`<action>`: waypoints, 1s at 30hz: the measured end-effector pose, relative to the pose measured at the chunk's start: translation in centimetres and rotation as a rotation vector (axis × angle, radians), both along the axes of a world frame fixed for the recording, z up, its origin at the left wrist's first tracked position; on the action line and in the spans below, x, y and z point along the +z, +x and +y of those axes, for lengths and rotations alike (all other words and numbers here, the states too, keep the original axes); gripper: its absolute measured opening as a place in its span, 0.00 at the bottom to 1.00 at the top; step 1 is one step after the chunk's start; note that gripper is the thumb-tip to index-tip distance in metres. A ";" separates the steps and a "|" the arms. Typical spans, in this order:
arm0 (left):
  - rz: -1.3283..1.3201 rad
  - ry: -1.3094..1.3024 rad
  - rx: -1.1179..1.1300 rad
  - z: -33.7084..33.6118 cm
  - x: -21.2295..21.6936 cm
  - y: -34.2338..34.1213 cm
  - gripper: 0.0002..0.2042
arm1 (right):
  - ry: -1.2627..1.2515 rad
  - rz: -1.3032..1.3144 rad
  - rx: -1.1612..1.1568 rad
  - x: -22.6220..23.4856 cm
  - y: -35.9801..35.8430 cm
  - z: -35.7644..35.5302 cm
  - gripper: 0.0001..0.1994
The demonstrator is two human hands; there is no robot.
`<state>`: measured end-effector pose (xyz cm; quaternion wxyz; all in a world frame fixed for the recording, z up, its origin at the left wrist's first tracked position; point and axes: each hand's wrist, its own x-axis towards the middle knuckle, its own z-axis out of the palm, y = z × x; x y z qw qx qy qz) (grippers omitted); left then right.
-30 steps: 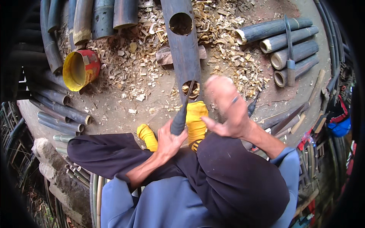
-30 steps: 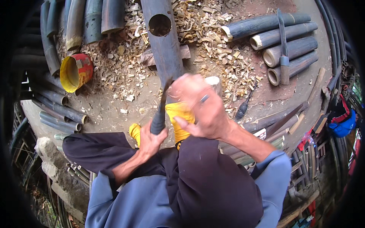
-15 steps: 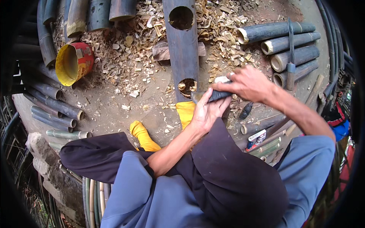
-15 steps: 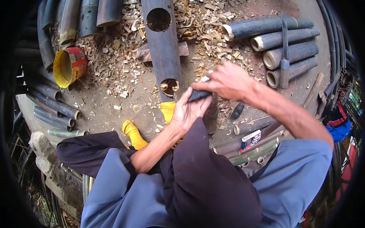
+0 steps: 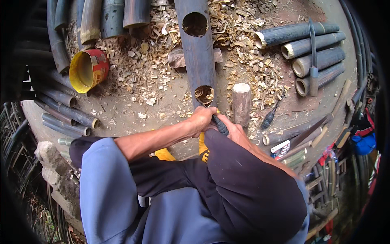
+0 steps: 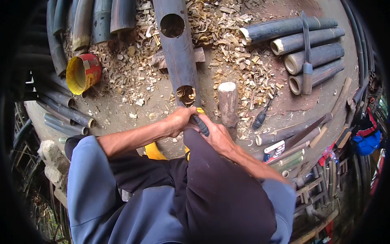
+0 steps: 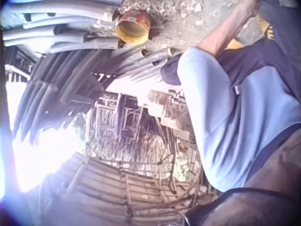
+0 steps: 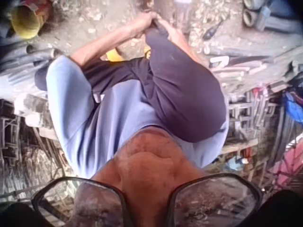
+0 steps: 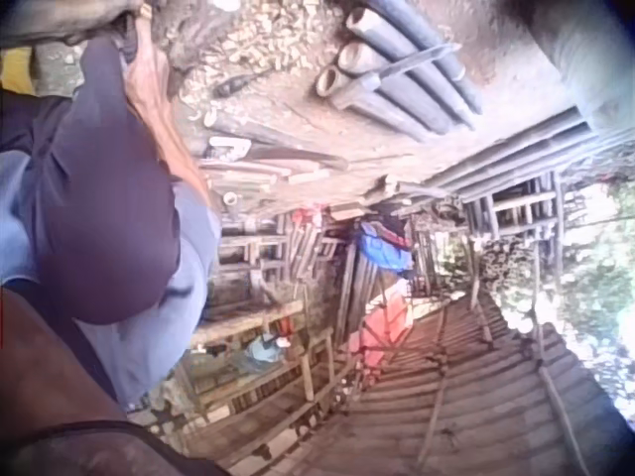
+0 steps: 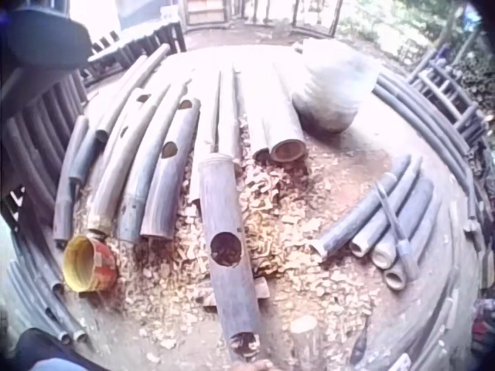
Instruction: The person carves a rectangular hole into a bamboo tube by striking a knife with a wooden block and then smooths the edges of the hole with a handheld tool.
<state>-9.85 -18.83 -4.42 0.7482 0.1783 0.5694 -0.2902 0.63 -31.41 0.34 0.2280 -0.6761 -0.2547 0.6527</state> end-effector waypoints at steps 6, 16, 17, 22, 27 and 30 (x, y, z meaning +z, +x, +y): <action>-0.278 0.365 -0.168 -2.0 -2.0 0.8 0.14 | 0.208 -0.553 0.088 -2.1 0.2 -1.9 0.35; -0.453 0.112 1.055 -3.2 -1.8 4.3 0.16 | 0.722 -1.072 0.953 -4.1 11.1 7.0 0.17; -0.481 0.011 1.223 -3.0 -1.6 4.2 0.16 | 0.780 -1.078 1.036 -3.6 11.2 9.1 0.13; -0.762 -0.524 1.640 -2.1 -3.1 2.3 0.14 | 0.755 -1.238 1.278 -1.2 7.9 14.4 0.05; -0.250 0.208 0.412 -1.5 -0.7 3.2 0.13 | 0.179 -0.765 0.148 -2.0 3.6 1.1 0.19; -0.365 0.181 0.420 -1.6 -1.1 2.5 0.13 | 0.039 -0.747 0.344 -1.4 5.2 2.4 0.11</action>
